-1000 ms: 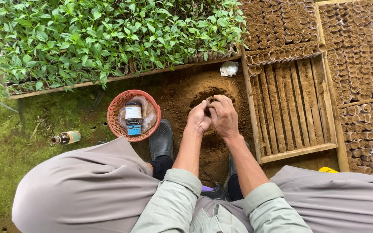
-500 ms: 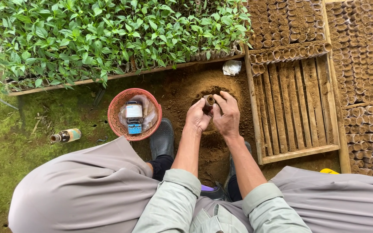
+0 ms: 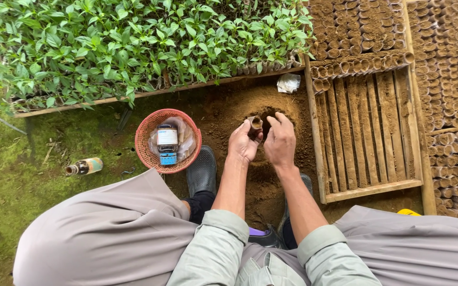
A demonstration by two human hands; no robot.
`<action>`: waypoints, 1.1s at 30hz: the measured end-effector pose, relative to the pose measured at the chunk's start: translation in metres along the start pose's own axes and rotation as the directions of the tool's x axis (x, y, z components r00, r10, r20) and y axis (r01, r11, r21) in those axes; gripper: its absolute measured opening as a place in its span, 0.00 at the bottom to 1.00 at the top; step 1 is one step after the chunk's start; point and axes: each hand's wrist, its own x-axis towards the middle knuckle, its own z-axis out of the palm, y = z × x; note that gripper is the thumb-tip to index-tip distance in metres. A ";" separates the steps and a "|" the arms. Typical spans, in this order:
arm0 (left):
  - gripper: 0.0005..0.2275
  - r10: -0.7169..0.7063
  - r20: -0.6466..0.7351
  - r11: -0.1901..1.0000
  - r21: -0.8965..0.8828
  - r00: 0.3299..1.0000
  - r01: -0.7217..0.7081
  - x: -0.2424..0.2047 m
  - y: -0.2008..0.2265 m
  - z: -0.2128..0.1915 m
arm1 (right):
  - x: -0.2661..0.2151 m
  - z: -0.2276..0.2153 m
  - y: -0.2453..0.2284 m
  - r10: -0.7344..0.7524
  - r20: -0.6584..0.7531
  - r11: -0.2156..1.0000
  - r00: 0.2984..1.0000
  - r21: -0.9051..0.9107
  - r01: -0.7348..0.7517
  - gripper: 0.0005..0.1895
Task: Preparing and filling small paper seedling pots with soil in a wooden grid frame.
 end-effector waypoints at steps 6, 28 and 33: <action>0.09 0.023 0.019 0.999 -0.025 1.000 -0.023 -0.001 0.012 -0.006 | -0.027 0.079 0.063 0.071 0.336 0.955 0.939 -0.295 0.033 0.20; 0.11 0.021 0.070 0.999 -0.025 0.997 -0.019 0.004 0.002 -0.008 | 0.013 -0.050 -0.021 0.506 0.410 0.508 0.758 0.568 -0.647 0.09; 0.10 0.015 0.072 1.000 0.003 0.997 -0.016 0.005 -0.003 -0.005 | 0.033 -0.075 -0.064 0.429 0.404 0.506 0.808 0.634 -0.585 0.11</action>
